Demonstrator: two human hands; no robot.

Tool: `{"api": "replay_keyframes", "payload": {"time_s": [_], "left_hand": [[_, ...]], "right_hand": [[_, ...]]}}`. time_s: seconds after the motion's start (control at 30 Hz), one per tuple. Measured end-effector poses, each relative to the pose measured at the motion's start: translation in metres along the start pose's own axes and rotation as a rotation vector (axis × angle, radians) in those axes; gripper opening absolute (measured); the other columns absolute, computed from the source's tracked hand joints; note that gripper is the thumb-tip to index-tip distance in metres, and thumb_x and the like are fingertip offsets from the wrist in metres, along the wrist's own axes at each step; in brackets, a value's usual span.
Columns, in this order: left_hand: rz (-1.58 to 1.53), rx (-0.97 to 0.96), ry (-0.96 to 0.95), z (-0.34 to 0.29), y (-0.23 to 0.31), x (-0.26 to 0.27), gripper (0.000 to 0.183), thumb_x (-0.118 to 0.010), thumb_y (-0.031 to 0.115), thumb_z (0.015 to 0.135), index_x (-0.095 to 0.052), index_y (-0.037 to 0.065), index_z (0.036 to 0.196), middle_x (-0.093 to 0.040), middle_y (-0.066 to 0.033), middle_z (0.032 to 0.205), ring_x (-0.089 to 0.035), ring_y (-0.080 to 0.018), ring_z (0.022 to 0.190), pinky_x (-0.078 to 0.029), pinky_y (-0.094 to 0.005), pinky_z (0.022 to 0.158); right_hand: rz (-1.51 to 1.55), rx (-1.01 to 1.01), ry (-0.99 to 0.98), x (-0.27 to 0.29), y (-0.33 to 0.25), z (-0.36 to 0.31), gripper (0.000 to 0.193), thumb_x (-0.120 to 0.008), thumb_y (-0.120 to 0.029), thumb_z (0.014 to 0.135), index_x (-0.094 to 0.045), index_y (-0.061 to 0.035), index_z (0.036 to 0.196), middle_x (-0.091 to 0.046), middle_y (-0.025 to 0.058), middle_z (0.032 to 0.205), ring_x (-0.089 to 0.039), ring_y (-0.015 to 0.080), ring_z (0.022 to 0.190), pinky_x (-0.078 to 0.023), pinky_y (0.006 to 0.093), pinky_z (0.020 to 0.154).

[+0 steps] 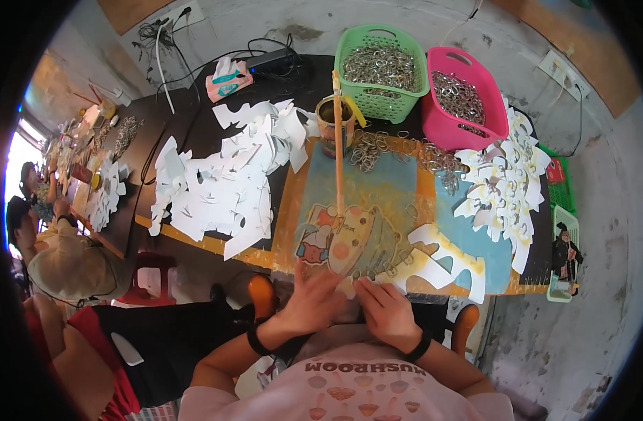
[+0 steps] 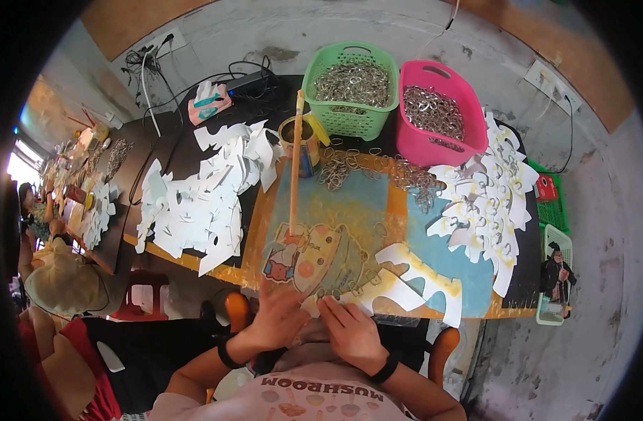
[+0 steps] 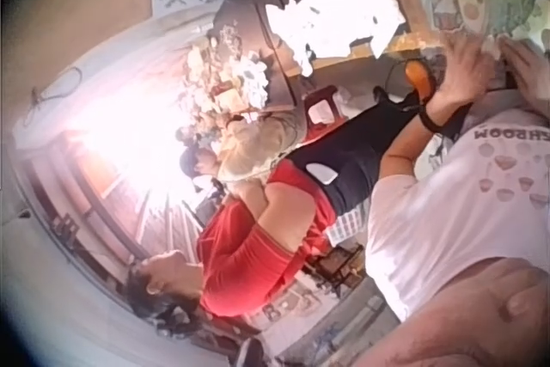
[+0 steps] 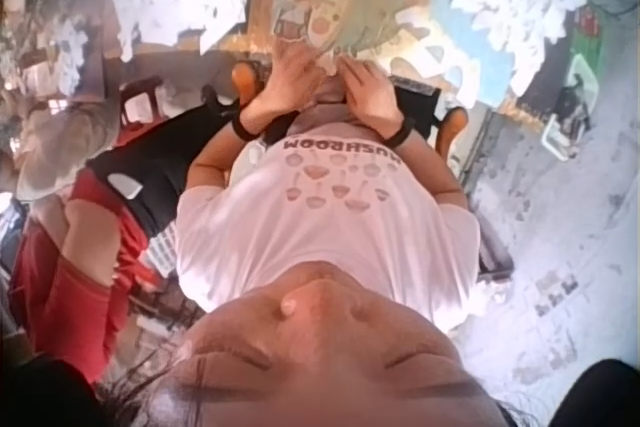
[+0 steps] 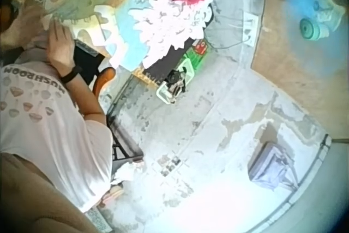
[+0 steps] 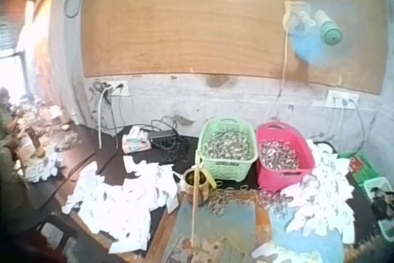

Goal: Applying glue to material cutouts and assembling them into shoe components.

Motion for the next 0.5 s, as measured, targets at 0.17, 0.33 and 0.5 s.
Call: {"api": "replay_keyframes", "payload": {"time_s": [0.17, 0.33, 0.5], "left_hand": [[-0.197, 0.164, -0.001, 0.05, -0.019, 0.026, 0.025, -0.063, 0.007, 0.072, -0.068, 0.009, 0.096, -0.045, -0.008, 0.134, -0.043, -0.0332, 0.124, -0.016, -0.0695, 0.105], [-0.089, -0.073, -0.234, 0.064, -0.016, 0.013, 0.017, -0.067, 0.013, 0.068, -0.066, 0.01, 0.086, -0.046, -0.0072, 0.135, -0.043, -0.0304, 0.125, -0.016, -0.0695, 0.105], [0.039, -0.221, -0.128, 0.047, -0.012, 0.002, 0.013, -0.066, 0.011, 0.069, -0.066, 0.011, 0.083, -0.051, -0.0056, 0.128, -0.047, -0.0254, 0.123, -0.015, -0.0699, 0.105]], "right_hand": [[0.005, 0.017, -0.004, 0.0, 0.0, -0.002, 0.053, -0.061, -0.003, 0.07, -0.057, -0.0003, 0.122, -0.059, 0.0114, 0.119, -0.056, 0.0252, 0.085, -0.051, 0.0349, 0.074], [0.037, 0.031, 0.008, 0.001, 0.0, -0.002, 0.05, -0.063, -0.001, 0.071, -0.057, 0.0003, 0.12, -0.059, 0.0132, 0.118, -0.056, 0.0276, 0.084, -0.05, 0.0352, 0.076], [0.033, 0.016, 0.023, -0.004, 0.002, -0.006, 0.054, -0.062, -0.001, 0.071, -0.055, 0.0003, 0.124, -0.058, 0.0129, 0.122, -0.057, 0.0274, 0.088, -0.051, 0.0353, 0.077]]}}
Point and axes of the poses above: each hand's wrist, its own z-axis towards the middle knuckle, its own x-axis out of the back of the hand, y = z × x, the point moved 7 cm from there along z, towards the middle knuckle
